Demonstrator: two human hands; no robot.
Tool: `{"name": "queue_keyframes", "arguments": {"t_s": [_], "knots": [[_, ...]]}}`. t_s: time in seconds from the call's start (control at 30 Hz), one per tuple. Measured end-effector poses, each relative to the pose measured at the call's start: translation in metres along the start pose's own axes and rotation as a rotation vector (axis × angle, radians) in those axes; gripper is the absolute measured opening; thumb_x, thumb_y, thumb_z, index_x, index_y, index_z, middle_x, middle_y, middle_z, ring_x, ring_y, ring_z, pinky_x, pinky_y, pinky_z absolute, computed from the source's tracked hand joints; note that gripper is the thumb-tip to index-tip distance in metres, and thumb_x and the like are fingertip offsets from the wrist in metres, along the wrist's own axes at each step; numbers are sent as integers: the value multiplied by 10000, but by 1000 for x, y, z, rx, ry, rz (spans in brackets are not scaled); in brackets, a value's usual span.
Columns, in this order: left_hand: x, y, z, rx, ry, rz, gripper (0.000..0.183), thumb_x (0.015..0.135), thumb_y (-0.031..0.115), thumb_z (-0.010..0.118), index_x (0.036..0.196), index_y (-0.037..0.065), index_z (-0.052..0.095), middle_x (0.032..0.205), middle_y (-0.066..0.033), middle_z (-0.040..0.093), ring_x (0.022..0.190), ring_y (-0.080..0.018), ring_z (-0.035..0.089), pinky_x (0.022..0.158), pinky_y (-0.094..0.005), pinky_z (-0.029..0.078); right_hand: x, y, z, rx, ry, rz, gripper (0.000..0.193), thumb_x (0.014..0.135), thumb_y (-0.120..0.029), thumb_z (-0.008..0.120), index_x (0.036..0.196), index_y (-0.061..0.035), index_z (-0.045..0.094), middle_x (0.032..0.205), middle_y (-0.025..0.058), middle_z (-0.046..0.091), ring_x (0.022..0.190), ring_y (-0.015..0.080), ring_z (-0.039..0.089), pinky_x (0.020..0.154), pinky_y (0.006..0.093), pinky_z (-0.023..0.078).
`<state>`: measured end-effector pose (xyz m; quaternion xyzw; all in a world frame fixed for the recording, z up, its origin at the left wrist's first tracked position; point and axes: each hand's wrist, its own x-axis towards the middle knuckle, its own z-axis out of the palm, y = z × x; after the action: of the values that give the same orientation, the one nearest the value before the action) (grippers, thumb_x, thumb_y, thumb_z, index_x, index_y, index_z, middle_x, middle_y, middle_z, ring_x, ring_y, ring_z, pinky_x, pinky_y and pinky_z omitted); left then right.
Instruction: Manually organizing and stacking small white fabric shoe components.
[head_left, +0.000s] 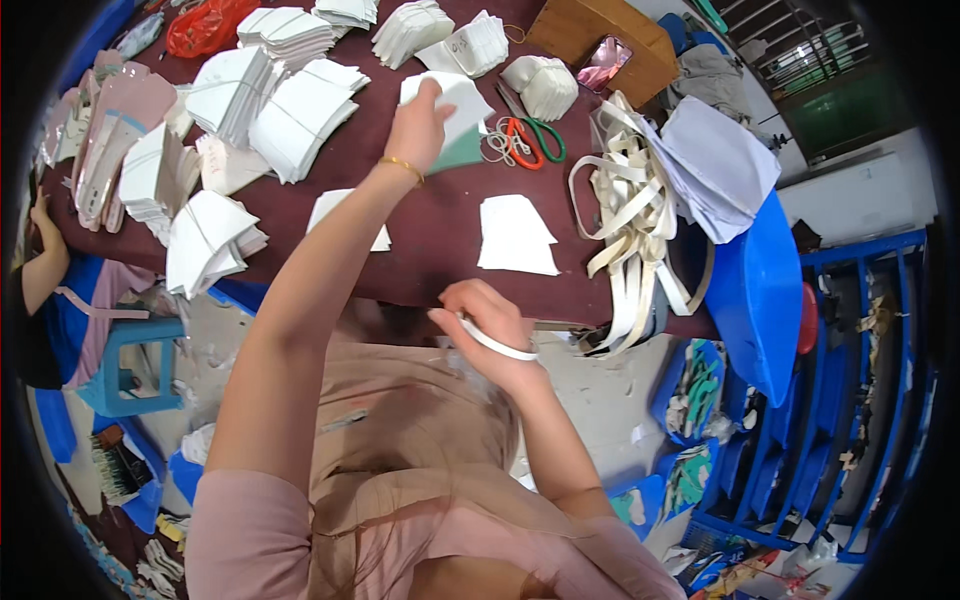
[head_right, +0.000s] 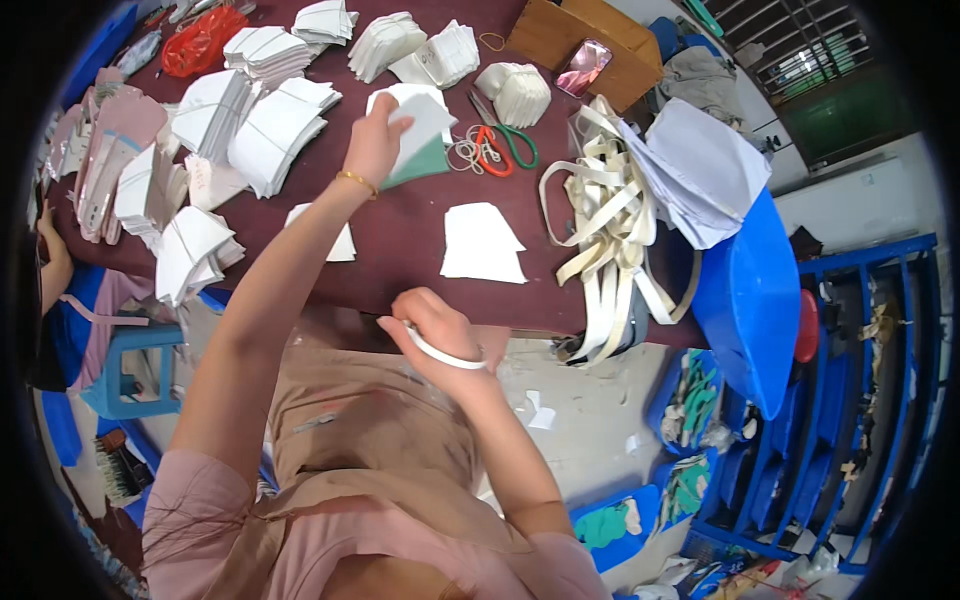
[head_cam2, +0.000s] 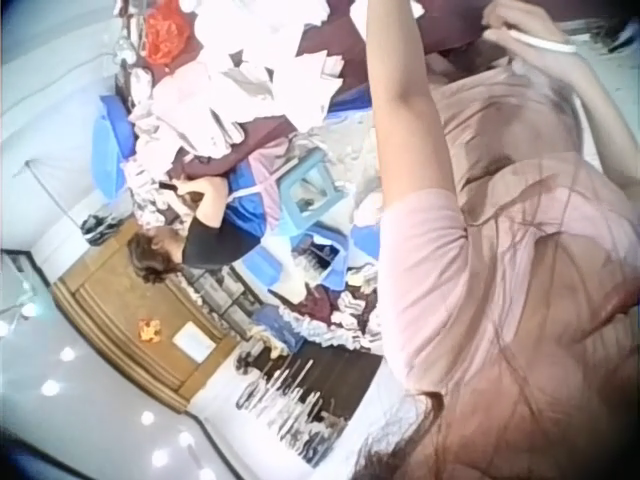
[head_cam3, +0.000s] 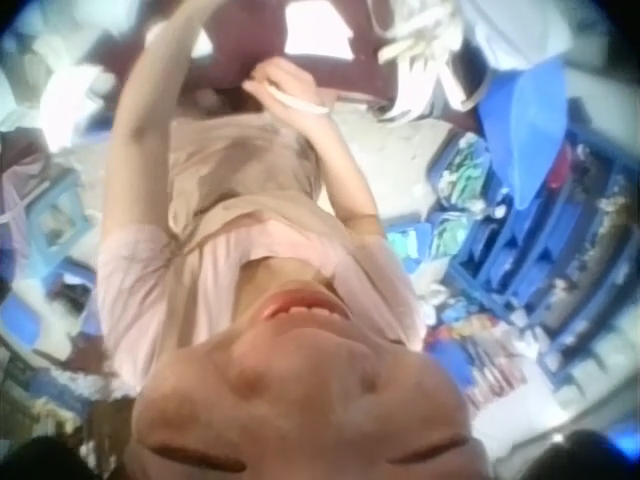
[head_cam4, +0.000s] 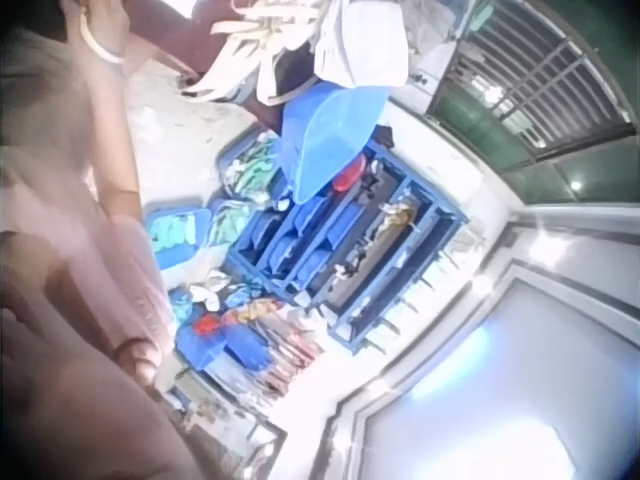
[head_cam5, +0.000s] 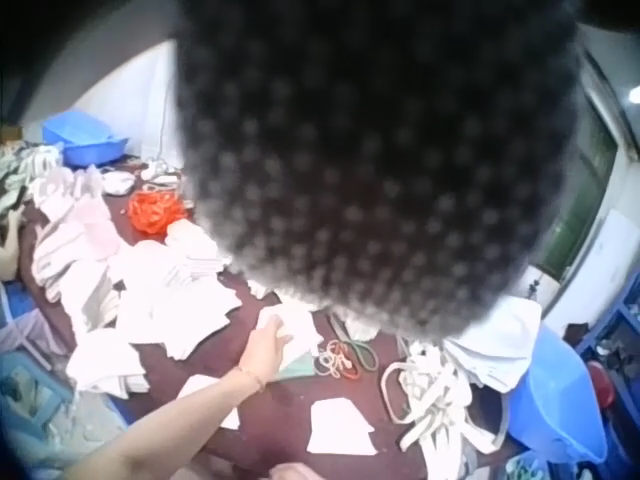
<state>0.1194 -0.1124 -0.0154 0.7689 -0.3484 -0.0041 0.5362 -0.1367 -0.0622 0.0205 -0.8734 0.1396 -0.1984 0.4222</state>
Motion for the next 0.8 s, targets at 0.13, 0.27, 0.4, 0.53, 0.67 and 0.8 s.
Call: {"name": "queue_keyframes", "arguments": {"t_s": [0.13,0.27,0.4,0.53,0.67,0.8], "knots": [[26,15,-7,30,16,250,211,879,148,580,997,25,454,816,-257,607,787,-440,581,676,-443,472,-4,10,4,49,2,-61,169,814,-104,667,806,-12,525,841,90,567,656,220,537,602,309,450],[-63,50,-38,-296,-350,195,344,899,94,527,1236,68,466,1047,-226,617,967,-355,617,802,-391,484,-7,18,-15,127,102,148,128,789,-68,673,864,1,594,939,103,622,811,180,592,700,286,471],[-165,44,-49,-695,-534,-170,337,938,161,519,1234,2,517,1094,-67,620,1004,-119,559,867,-287,452,10,18,-15,11,229,-6,214,835,-119,649,1014,-2,631,939,123,625,815,244,626,720,301,493],[-187,48,-51,-646,-477,-212,337,905,173,568,1197,8,534,985,-110,651,882,-141,612,774,-284,480,-4,14,-9,-8,246,71,197,862,-114,613,1040,-39,650,909,102,635,810,234,638,703,302,498],[-203,48,-54,-520,-434,-156,303,874,148,589,1144,15,552,900,-149,650,811,-186,644,726,-300,490,-2,8,-5,-1,240,154,158,857,-76,615,980,8,669,845,107,601,774,180,590,669,285,472],[-199,45,-74,-278,-744,-153,228,852,115,580,1062,41,531,829,-204,605,758,-367,609,655,-399,475,-1,26,-11,-280,166,24,517,702,-107,754,1194,-146,602,851,72,511,724,200,532,641,313,467]]}}
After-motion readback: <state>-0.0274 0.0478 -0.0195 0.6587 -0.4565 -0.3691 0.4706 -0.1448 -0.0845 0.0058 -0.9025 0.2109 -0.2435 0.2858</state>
